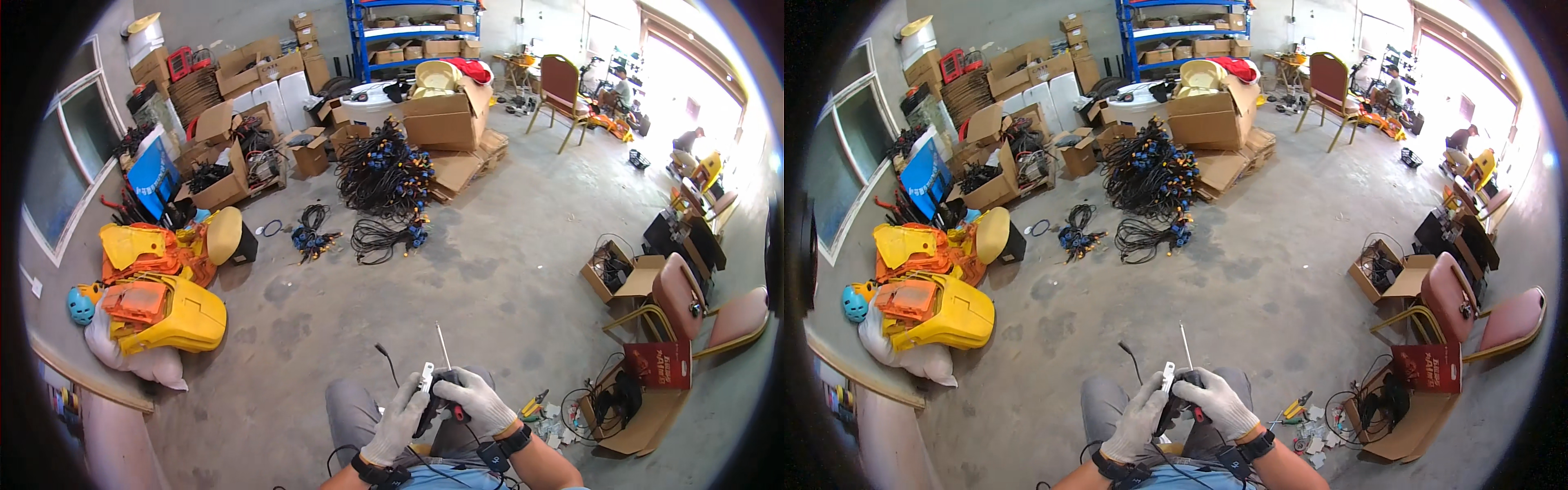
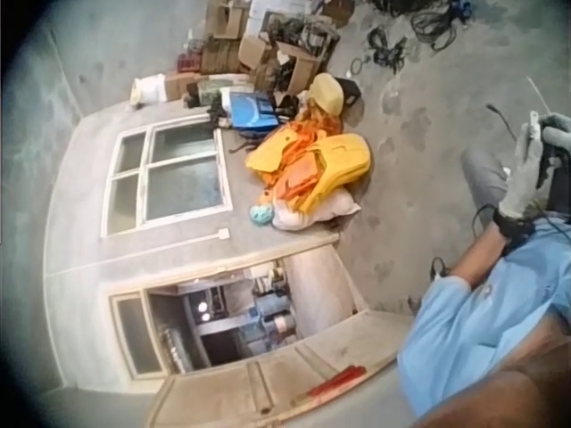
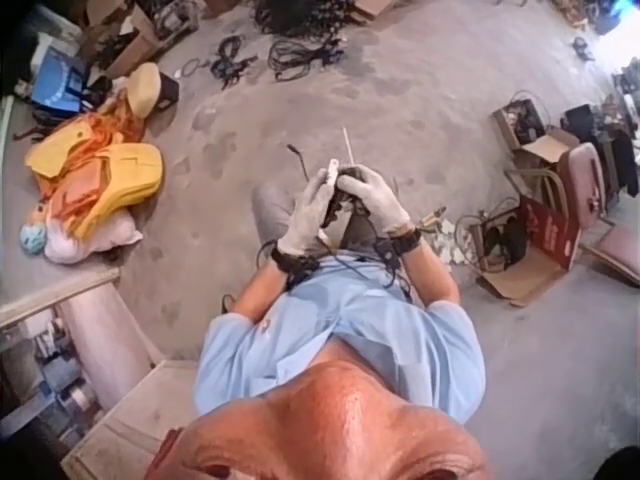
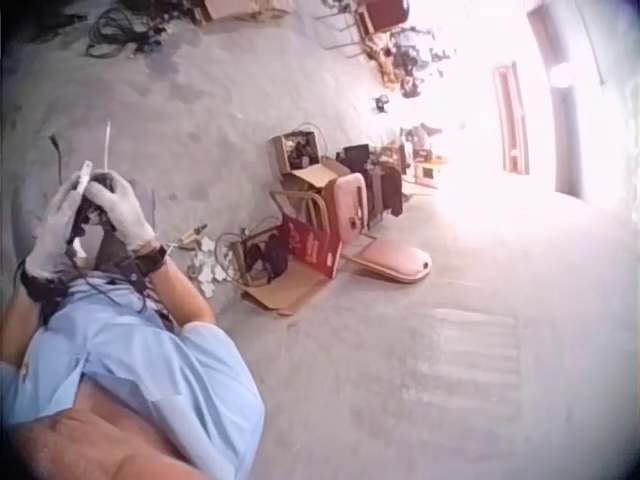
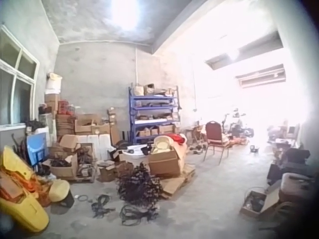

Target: The person disassembles a black electronic device by removing screws with a screwdriver and prying off the cover to reveal the internal display. They then reassemble the device by placing the display panel back into the housing and driving the screws back in.

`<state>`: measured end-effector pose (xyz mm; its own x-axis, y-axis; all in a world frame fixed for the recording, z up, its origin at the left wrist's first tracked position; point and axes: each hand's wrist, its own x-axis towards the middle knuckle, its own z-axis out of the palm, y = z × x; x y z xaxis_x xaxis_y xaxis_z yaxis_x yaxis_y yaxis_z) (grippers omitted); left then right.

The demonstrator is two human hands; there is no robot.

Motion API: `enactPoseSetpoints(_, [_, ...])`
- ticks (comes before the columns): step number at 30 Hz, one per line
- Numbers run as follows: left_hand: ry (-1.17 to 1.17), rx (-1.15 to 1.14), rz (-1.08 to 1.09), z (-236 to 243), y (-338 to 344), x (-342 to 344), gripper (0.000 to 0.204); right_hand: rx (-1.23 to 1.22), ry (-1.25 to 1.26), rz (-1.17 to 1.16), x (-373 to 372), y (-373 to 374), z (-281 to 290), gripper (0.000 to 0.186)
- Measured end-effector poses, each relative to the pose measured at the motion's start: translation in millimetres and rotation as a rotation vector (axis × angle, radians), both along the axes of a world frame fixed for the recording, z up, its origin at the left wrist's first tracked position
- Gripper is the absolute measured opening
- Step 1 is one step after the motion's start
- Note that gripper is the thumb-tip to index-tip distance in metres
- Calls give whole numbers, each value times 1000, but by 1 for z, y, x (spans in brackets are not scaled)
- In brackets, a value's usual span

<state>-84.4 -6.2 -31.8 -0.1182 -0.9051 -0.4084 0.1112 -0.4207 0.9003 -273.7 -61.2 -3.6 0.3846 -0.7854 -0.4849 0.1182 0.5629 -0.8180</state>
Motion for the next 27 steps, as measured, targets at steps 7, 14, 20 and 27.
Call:
enactPoseSetpoints(7, [457, 17, 18, -4, -5, 17, 57, -107, -72, 1, -1, -5, -11, 44])
enactPoseSetpoints(14, [779, 146, 168, -4, -13, 42, 53, 7, -303, -175, -18, -10, -4, 42])
enactPoseSetpoints(20, [865, 141, 156, -14, -9, 46, 57, -50, -265, -170, -24, -7, -11, 38])
enactPoseSetpoints(27, [747, 138, 164, -15, -10, 43, 60, -66, -162, -117, -30, -7, -4, 38])
